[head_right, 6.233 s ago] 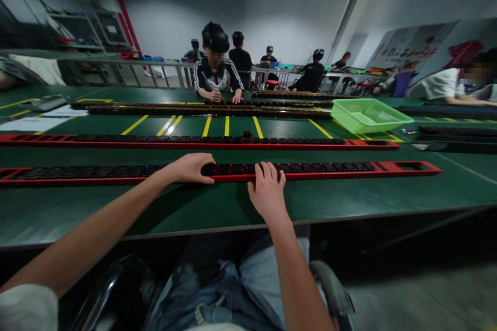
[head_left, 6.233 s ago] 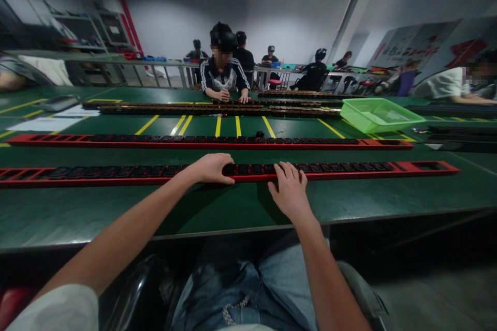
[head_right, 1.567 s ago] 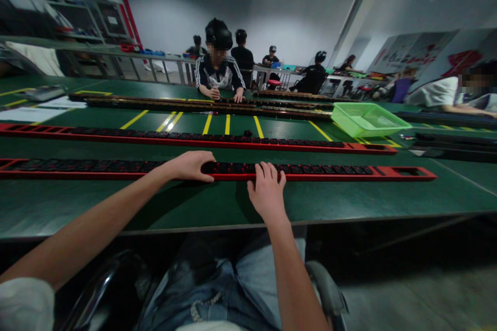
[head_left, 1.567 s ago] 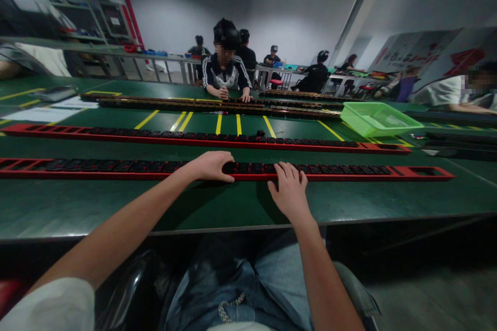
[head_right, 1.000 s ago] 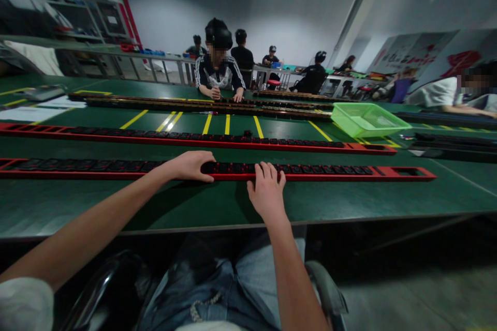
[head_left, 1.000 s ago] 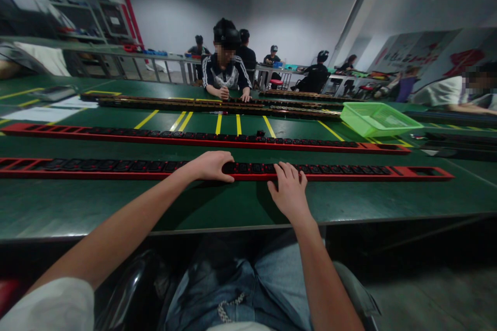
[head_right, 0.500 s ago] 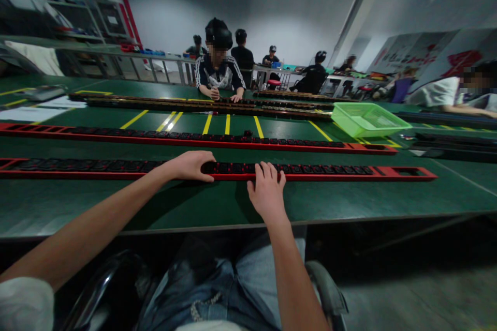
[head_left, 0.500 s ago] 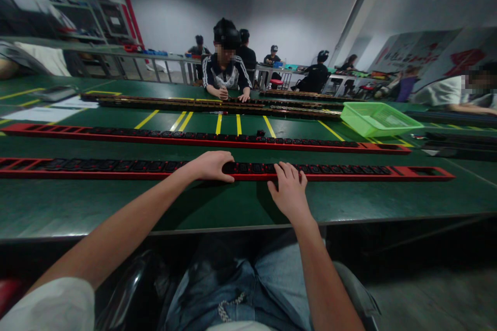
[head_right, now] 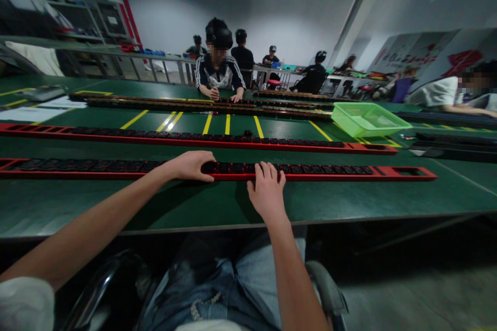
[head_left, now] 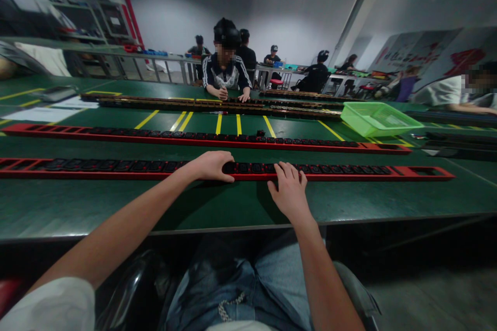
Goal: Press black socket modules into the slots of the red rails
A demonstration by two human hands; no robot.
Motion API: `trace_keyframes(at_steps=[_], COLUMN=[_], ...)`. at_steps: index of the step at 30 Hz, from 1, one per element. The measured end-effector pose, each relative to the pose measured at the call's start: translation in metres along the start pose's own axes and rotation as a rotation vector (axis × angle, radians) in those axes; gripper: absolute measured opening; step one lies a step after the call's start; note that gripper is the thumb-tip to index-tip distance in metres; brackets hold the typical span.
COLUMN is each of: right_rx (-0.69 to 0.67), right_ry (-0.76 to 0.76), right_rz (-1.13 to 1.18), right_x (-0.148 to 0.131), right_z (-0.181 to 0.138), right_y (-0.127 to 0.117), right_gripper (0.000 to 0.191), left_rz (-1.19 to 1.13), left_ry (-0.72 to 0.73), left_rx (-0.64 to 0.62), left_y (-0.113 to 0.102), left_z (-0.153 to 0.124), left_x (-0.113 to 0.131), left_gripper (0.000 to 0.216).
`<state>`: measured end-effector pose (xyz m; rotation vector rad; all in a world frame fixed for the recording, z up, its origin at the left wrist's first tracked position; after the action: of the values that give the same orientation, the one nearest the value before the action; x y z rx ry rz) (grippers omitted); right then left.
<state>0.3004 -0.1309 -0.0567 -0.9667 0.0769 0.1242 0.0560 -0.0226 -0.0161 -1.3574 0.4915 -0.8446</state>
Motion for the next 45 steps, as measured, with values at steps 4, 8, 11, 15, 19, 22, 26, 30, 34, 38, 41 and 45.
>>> trace_keyframes(at_steps=[4,8,11,15,19,22,26,30,34,38,41,45], right_rx=[0.007,0.002,-0.002,0.002,0.024,0.028,0.024,0.021,0.021,0.042,0.05,0.066], right_ry=[-0.001,0.003,0.004,0.007,0.006,0.007,0.013,0.019,0.034,0.036,0.032,0.018], right_rz=[0.005,0.003,0.0,0.01,0.02,0.013,-0.002,-0.015,0.004,0.019,0.016,0.016], right_x=[-0.0001,0.0001,0.0002,0.0009,0.0032,0.0043,0.0031,0.0011,0.0002,0.0005,0.001,0.0015], right_z=[0.0002,0.0001,0.0,-0.0004,-0.0009,-0.001,-0.0006,-0.0002,-0.0001,0.0002,0.0005,0.0004], right_y=[-0.0002,0.0004,0.0007,0.0017,0.0039,0.0045,0.0023,0.0002,-0.0005,-0.0014,-0.0016,-0.0016], right_gripper=[0.048,0.049,0.049,0.05,0.051,0.05,0.048,0.047,0.047,0.047,0.046,0.044], left_rz=[0.002,0.008,0.01,0.011,0.006,0.0,-0.009,-0.012,-0.009,-0.001,0.008,0.008], left_ry=[-0.008,-0.004,0.003,0.001,-0.007,-0.01,-0.009,-0.007,-0.015,-0.01,-0.007,-0.006], left_rx=[-0.004,-0.004,-0.004,0.002,-0.01,-0.011,-0.009,-0.01,-0.014,-0.011,-0.004,-0.002], left_y=[-0.0011,-0.0008,0.0005,0.0005,-0.0006,-0.0008,0.0,0.0003,-0.001,-0.0019,-0.0014,-0.0003], left_z=[-0.0002,0.0001,0.0002,0.0004,0.0004,0.0004,0.0004,0.0005,0.0004,-0.0002,-0.0003,0.0001], left_x=[0.0012,0.0011,0.0,0.0,0.001,0.0009,0.0002,-0.0002,0.0005,0.0017,0.0016,0.0008], left_gripper=[0.049,0.05,0.049,0.048,0.048,0.049,0.05,0.051,0.05,0.049,0.049,0.05])
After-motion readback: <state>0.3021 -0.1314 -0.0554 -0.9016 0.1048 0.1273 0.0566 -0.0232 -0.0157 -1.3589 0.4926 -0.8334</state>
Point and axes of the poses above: each hand's wrist, its own z-axis towards the middle knuckle, its own y-axis out of the palm, x = y × z, the point moved 2 cm from there along z, towards the middle knuckle, and after that the axes turned 7 degrees about x, right-handed, at the moved point
